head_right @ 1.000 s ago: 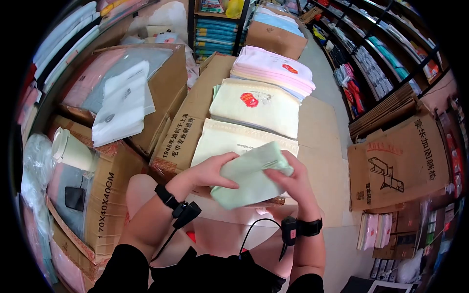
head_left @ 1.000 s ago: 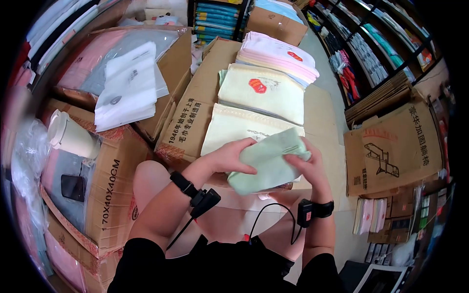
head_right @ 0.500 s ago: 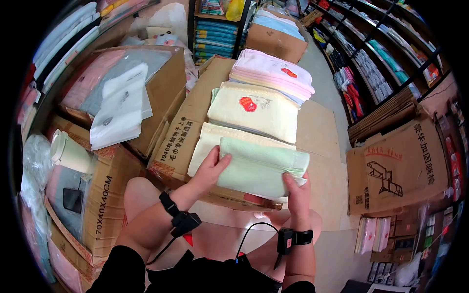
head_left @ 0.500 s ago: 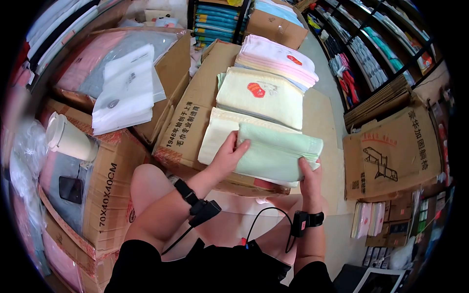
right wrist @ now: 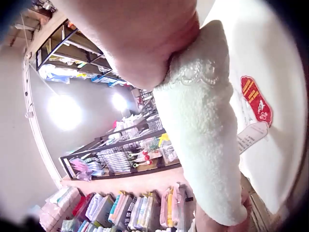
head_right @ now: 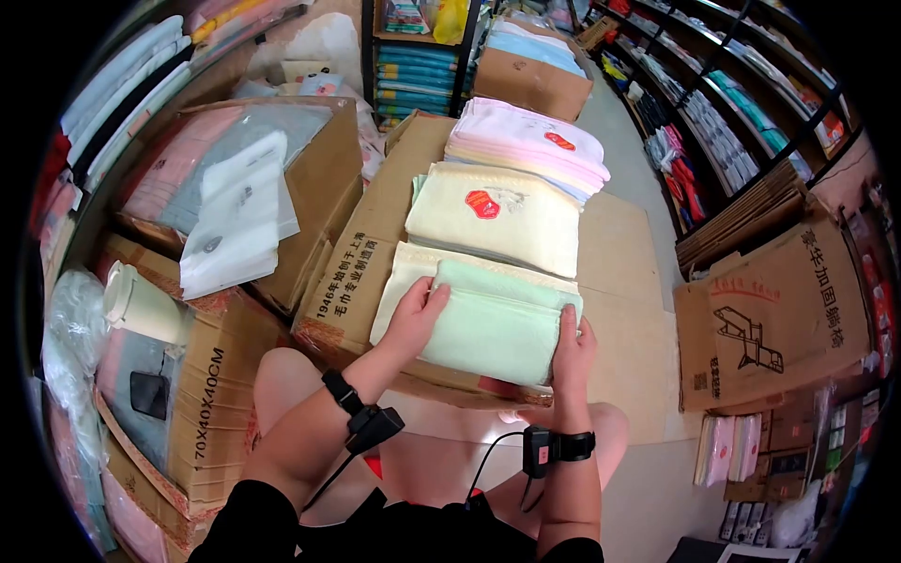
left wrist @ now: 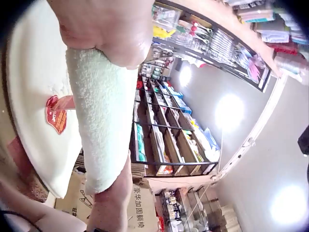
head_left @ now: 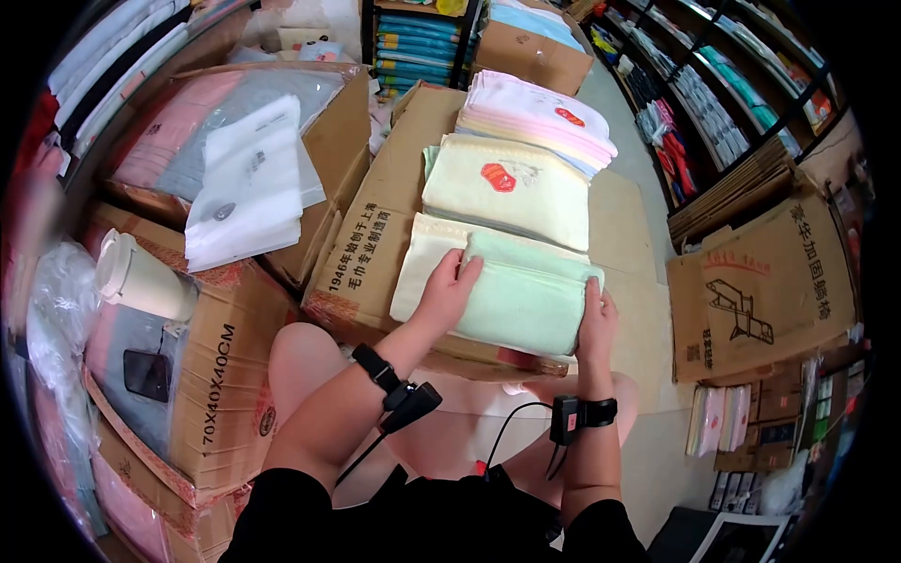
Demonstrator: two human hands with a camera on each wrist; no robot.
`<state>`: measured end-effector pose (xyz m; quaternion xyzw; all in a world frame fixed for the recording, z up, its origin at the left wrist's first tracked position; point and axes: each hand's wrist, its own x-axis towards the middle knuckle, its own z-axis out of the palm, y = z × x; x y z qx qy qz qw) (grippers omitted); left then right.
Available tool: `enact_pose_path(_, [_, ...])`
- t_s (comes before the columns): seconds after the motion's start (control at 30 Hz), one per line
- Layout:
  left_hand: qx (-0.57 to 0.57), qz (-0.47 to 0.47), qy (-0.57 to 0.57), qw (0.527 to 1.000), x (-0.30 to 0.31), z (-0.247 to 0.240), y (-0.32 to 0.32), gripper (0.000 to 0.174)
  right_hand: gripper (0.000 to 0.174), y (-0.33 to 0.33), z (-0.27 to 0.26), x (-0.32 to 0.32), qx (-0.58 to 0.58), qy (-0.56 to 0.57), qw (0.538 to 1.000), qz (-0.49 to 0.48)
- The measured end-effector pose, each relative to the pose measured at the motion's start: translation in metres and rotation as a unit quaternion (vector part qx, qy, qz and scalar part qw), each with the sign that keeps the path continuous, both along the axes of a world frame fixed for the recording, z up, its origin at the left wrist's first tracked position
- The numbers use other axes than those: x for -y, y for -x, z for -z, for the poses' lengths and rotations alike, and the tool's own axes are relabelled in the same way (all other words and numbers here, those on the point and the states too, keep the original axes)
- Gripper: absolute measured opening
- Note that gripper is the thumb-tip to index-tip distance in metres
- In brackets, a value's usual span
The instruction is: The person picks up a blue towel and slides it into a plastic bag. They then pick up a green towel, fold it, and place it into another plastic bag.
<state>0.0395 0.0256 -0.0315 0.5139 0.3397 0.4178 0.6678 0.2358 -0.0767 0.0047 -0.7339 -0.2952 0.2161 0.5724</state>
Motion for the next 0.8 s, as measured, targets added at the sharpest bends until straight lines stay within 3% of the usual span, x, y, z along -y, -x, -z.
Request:
enact_pose_path(0.03, [0.0, -0.001, 0.0, 1.0, -0.001, -0.006, -0.002, 0.025, 0.044, 0.001, -0.005, 0.001, 0.008, -0.005, 1.0, 0.024])
enact_pose_path(0.13, [0.018, -0.031, -0.151, 0.988, 0.008, -0.051, -0.022, 0.025, 0.047, -0.007, -0.036, 0.012, 0.018, -0.017, 0.994, 0.107])
enact_pose_path(0.17, [0.032, -0.011, -0.168, 0.985, 0.016, -0.067, -0.031, 0.022, 0.045, -0.009, -0.052, 0.019, 0.053, -0.094, 0.987, 0.118])
enact_pose_path(0.2, [0.056, 0.003, -0.192, 0.98, 0.021, -0.073, -0.043, 0.023, 0.042, -0.02, -0.06, 0.027, 0.017, -0.165, 0.979, 0.121])
enact_pose_path(0.23, [0.036, 0.055, -0.143, 0.987, 0.032, -0.096, -0.044, 0.026, 0.038, -0.035, -0.071, 0.041, 0.082, -0.154, 0.978, 0.112])
enact_pose_path(0.4, [0.059, 0.064, -0.118, 0.989, 0.04, -0.065, -0.105, 0.034, 0.037, -0.063, -0.089, 0.077, 0.08, -0.153, 0.978, 0.114])
enact_pose_path(0.47, [0.001, 0.085, -0.089, 0.992, 0.027, -0.037, -0.114, 0.038, 0.036, -0.075, -0.062, 0.073, 0.19, -0.039, 0.972, 0.13])
enact_pose_path(0.5, [-0.03, 0.088, -0.079, 0.993, 0.014, -0.022, -0.108, 0.041, 0.036, -0.071, -0.051, 0.06, 0.181, 0.04, 0.974, 0.13])
enact_pose_path(0.57, [-0.131, -0.018, -0.103, 0.986, -0.009, 0.017, -0.098, 0.046, 0.047, -0.081, -0.007, 0.032, 0.09, 0.071, 0.991, 0.063])
enact_pose_path(0.63, [-0.208, -0.005, -0.106, 0.972, -0.036, 0.033, -0.069, 0.044, 0.054, -0.08, 0.028, 0.008, 0.036, 0.124, 0.99, -0.05])
enact_pose_path(0.7, [-0.27, -0.032, -0.105, 0.957, -0.052, 0.055, -0.051, 0.041, 0.055, -0.07, 0.045, -0.016, 0.166, 0.199, 0.959, -0.11])
enact_pose_path(0.73, [-0.272, -0.031, -0.109, 0.956, -0.051, 0.052, -0.05, 0.041, 0.055, -0.057, 0.035, -0.024, 0.164, 0.196, 0.961, -0.108])
enact_pose_path(0.77, [-0.276, -0.044, -0.112, 0.954, -0.049, 0.049, -0.049, 0.041, 0.055, -0.039, 0.028, -0.03, 0.326, 0.137, 0.932, -0.085])
enact_pose_path(0.8, [-0.279, -0.057, -0.114, 0.952, -0.047, 0.048, -0.049, 0.041, 0.055, -0.02, 0.023, -0.037, 0.478, 0.075, 0.873, -0.057])
